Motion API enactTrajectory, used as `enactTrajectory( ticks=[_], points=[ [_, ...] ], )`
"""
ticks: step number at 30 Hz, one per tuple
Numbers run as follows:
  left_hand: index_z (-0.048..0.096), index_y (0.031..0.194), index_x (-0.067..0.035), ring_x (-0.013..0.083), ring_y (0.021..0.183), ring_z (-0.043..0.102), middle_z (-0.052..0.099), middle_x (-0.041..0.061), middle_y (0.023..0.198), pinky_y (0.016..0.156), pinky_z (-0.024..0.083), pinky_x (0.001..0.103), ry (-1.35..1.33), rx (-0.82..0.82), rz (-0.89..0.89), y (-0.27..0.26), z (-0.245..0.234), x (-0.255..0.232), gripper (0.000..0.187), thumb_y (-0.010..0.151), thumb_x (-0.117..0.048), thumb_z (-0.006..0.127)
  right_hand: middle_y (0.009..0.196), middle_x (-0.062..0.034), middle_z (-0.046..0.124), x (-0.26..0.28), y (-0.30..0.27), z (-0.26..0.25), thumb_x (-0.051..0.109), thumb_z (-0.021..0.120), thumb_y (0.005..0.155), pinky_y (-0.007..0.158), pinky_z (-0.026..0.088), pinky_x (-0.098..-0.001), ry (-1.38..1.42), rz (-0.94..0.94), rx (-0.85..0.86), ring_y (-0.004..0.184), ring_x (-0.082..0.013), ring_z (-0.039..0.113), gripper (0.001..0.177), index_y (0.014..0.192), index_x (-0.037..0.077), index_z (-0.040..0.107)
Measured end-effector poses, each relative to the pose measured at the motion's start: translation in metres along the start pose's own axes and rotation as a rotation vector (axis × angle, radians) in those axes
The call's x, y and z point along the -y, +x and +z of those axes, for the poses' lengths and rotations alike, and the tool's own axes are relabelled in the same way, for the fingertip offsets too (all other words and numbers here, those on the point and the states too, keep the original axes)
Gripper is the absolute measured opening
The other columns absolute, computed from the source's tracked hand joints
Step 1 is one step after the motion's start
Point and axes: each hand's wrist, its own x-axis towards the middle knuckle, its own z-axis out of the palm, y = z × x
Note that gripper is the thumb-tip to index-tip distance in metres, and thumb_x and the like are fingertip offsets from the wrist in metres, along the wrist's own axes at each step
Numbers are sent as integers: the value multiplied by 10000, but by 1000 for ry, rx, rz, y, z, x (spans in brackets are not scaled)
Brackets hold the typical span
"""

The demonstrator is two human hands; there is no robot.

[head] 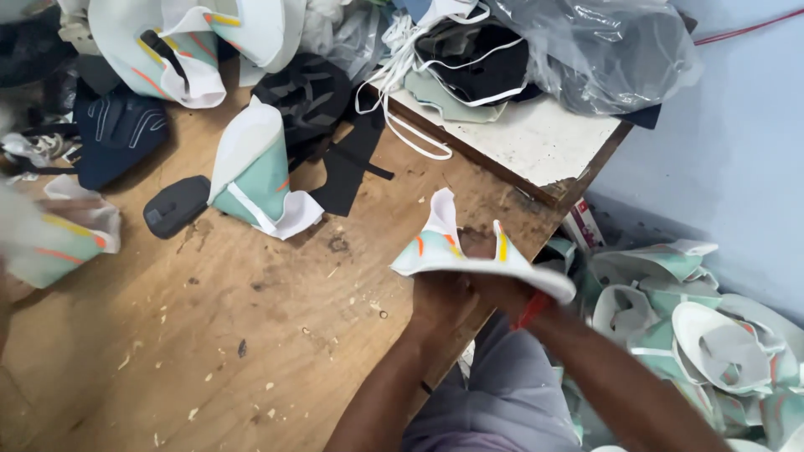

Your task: The person sits at a workbench covered with shoe uppers and, working one upper at a time, turns and shapes each upper by hand, pushing the lining and foam into place and smoothing the toe area. Finished uppers are set on the table and stacked with the pile of completed components.

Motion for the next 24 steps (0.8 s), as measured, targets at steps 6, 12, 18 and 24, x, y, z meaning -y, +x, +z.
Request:
enactTrajectory(
  ticks=[6,12,18,24],
  points=[
    [701,1016,-71,368,999,631,692,156,1008,837,505,493,-44,65,61,-3,-7,8,297,759,-219,723,1248,-174,672,42,-36,-5,262,560,906,1092,456,-461,-1150,-537,-335,1202,-300,648,455,1294,27,588],
    [688,1025,-47,382,963,645,684,172,987,806,512,493,-82,95,96,-4,-26,22,261,805,-187,699,1372,-173,605,17,-31,-16,230,469,908,1111,398,-476,-1122,-788,-411,1283,-307,574,525,1383,9,497],
    [669,1028,-28,404,963,647,674,186,986,822,507,511,-76,36,118,-2,-4,18,228,836,-152,668,1343,-133,615,97,-29,-37,210,430,1034,1143,408,-454,-998,-330,-3,1238,-286,596,385,1392,95,513],
    [644,1204,-15,390,1041,638,673,197,1134,882,509,476,-263,157,71,27,-36,35,350,866,-81,576,1381,-172,587,58,-48,-13,174,456,986,1127,422,-446,-1015,-345,0,1271,-314,573,469,1439,56,479]
  ],
)
